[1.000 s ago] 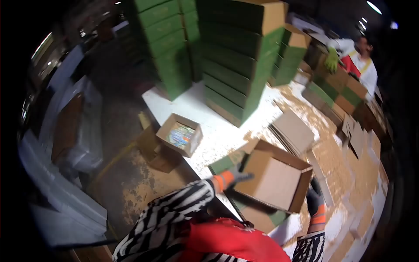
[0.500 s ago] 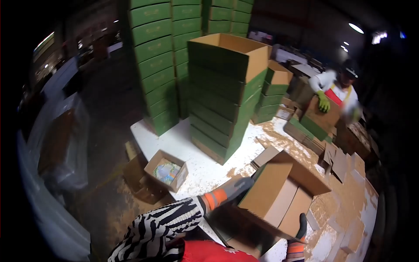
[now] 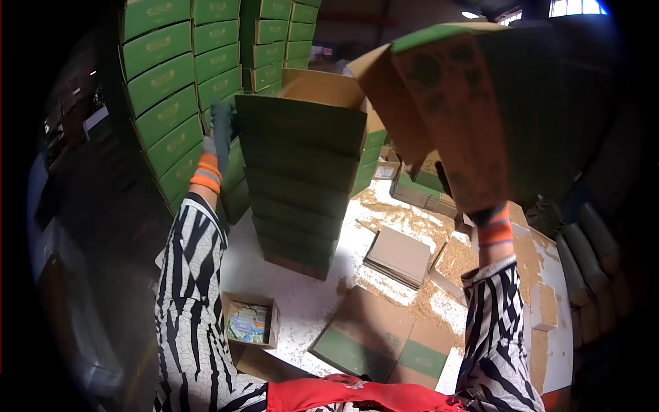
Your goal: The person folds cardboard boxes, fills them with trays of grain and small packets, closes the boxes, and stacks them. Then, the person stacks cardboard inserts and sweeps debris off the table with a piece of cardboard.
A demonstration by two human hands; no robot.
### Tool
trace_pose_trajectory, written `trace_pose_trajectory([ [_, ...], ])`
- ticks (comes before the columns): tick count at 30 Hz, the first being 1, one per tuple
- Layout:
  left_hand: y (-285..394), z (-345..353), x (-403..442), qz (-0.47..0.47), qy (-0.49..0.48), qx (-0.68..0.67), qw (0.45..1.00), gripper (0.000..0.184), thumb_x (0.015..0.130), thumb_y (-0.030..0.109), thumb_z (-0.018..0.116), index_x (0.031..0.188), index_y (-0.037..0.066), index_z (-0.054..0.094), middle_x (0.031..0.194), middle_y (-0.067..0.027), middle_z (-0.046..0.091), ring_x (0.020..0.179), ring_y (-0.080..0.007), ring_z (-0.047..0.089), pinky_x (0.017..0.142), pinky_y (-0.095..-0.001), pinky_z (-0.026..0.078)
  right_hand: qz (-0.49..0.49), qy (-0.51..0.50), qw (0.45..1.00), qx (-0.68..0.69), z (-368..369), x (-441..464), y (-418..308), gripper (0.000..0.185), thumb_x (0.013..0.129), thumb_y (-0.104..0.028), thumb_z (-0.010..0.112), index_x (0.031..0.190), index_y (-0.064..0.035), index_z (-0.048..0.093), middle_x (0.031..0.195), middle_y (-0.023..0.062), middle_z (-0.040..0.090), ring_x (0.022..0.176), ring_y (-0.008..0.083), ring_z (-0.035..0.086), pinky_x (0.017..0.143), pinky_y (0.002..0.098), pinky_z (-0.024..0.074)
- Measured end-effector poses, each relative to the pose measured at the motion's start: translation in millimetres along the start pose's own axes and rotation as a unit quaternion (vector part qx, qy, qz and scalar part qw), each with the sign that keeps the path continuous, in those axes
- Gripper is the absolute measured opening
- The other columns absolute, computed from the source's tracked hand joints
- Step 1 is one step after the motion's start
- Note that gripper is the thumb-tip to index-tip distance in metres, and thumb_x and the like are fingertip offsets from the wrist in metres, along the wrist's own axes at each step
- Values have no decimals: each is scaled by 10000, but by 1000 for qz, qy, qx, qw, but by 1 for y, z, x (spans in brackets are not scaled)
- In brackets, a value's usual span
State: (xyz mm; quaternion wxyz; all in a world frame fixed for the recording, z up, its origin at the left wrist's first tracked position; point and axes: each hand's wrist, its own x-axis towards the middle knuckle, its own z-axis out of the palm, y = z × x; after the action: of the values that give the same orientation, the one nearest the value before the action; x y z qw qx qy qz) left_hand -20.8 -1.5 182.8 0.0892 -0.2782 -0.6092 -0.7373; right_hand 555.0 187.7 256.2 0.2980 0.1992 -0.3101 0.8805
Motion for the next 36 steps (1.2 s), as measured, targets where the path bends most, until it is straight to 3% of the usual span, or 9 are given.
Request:
trace_pose_trajectory([
  [8,-5,27,-15,57,-33,-52,996,442,967,170,456,1363,-13,383,1343,-118,474,1207,-221,470,1053,-318,331,140,-115,946,-270,10,177,68,374,931,-221,439,1278,-84,470,1268,111,531,1126,270,519,951,395,432],
  [11,-52,82,1,175,-178,-420,872,430,964,146,457,1357,-15,391,1345,-117,475,1218,-226,467,1058,-325,330,120,-60,895,-426,-16,210,75,374,937,-279,460,1243,-68,506,1185,87,585,1035,231,565,854,363,486],
  [13,16,64,-38,114,-36,43,992,573,931,272,542,1379,-24,340,1399,-203,407,1299,-292,390,1062,-323,297,99,-29,849,-518,-39,228,81,368,951,-313,445,1213,-70,533,1143,80,597,983,216,572,822,344,490],
  [15,38,82,-43,104,7,-182,978,562,905,290,568,1352,1,389,1354,-209,456,1283,-338,404,1033,-340,339,111,5,920,-375,-47,232,91,337,949,-309,439,1144,-67,571,1056,77,618,897,195,578,763,329,495],
  [20,77,49,-62,41,14,-28,999,526,905,314,553,1322,19,426,1291,-223,504,1198,-364,478,975,-385,402,3,198,726,-658,-48,231,64,346,960,-307,440,1109,-29,583,996,72,626,815,195,589,714,323,498],
  [23,87,31,-67,-24,-21,32,999,525,896,273,565,1331,23,410,1257,-245,513,1151,-385,501,954,-404,413,-72,132,760,-632,-60,212,98,391,970,-251,438,1229,36,500,1166,93,576,951,172,565,809,284,475],
  [30,61,-4,-227,147,-28,40,988,601,876,182,585,1386,-4,326,1326,-248,442,1193,-404,444,1002,-434,353,-33,325,698,-637,-46,-94,161,482,969,-214,478,1376,17,361,1383,150,423,1251,224,426,1027,345,361],
  [34,-7,-28,-466,37,-281,294,913,840,852,502,552,1370,-93,261,1381,-310,316,1289,-453,298,1090,-482,230,51,548,361,-753,-159,-394,141,504,932,-219,532,1332,55,394,1317,172,470,1214,242,454,1036,350,341],
  [36,-54,-25,-564,-208,-335,420,818,910,802,616,516,1337,-95,328,1376,-307,321,1281,-424,310,1082,-469,225,152,588,362,-707,-147,-457,176,491,919,-216,547,1314,44,415,1281,167,490,1186,239,470,1019,358,349],
])
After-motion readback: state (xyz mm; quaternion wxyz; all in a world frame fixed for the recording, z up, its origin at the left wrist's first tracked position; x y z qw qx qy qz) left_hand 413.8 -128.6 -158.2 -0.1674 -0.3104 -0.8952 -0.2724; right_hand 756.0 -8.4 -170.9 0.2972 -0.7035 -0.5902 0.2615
